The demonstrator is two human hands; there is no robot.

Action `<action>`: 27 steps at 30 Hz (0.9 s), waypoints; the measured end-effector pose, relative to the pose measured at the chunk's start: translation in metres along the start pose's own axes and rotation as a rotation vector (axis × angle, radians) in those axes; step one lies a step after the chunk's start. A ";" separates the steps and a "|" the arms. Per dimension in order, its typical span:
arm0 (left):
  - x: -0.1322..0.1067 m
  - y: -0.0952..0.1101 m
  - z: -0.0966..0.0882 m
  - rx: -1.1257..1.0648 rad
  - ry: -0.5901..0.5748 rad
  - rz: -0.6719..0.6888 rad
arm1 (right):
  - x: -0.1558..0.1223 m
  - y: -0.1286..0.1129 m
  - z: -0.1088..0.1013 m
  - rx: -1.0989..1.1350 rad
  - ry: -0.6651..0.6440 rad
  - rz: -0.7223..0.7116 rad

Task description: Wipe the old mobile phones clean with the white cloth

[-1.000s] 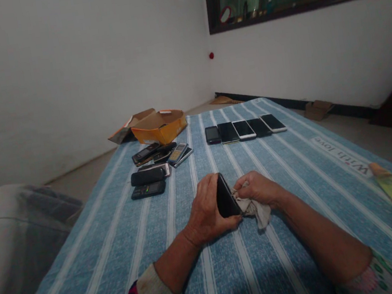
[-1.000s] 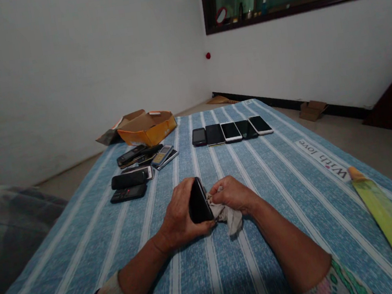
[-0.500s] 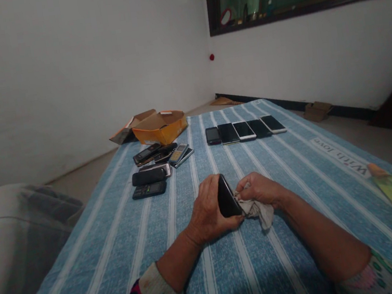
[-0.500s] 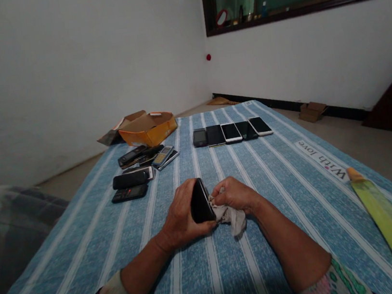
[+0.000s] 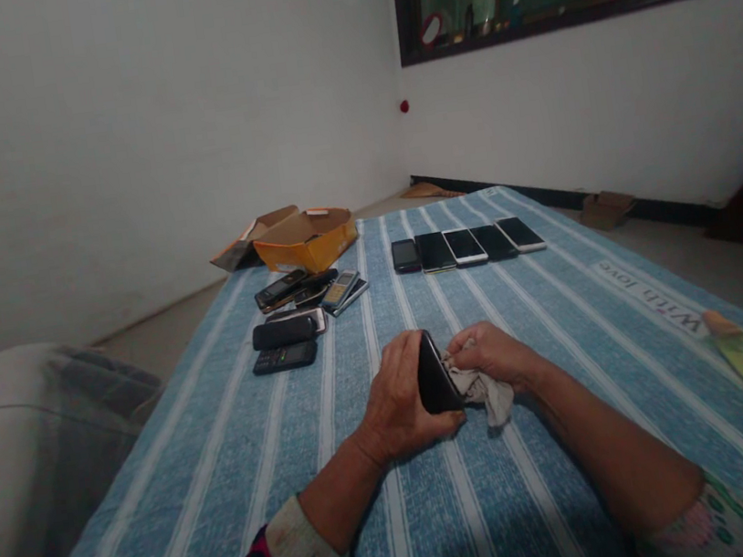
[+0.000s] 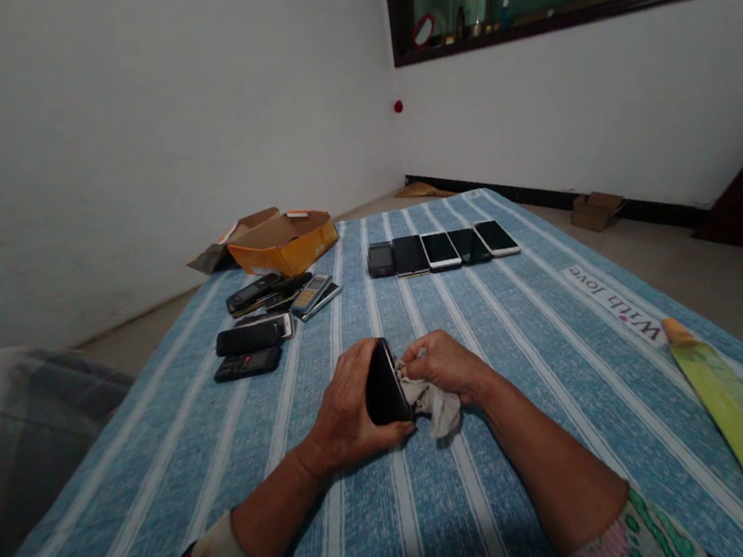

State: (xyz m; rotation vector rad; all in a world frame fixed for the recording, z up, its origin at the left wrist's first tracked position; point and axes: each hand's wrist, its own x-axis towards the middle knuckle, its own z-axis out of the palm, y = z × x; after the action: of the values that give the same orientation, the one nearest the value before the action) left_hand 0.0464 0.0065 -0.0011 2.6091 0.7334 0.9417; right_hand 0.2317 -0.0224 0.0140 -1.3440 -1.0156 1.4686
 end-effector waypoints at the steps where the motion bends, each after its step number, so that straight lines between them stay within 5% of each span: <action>1: 0.000 0.000 -0.001 0.004 0.010 -0.008 | -0.001 0.000 -0.001 -0.025 -0.040 0.020; 5: 0.001 -0.002 -0.003 0.029 0.037 -0.020 | -0.001 0.001 -0.003 -0.084 -0.101 0.043; 14: 0.000 0.003 0.000 0.025 -0.005 0.022 | 0.005 0.004 0.007 0.063 0.116 -0.088; 21: 0.002 -0.006 -0.004 0.032 0.050 -0.024 | 0.000 0.002 0.000 -0.077 -0.103 0.052; 27: 0.002 -0.008 -0.004 0.062 0.067 -0.036 | -0.001 0.002 -0.001 -0.081 -0.133 0.051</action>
State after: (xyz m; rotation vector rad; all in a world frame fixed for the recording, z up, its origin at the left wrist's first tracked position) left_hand 0.0425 0.0142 -0.0004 2.6191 0.8357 1.0163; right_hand 0.2329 -0.0244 0.0120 -1.3522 -1.1440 1.5865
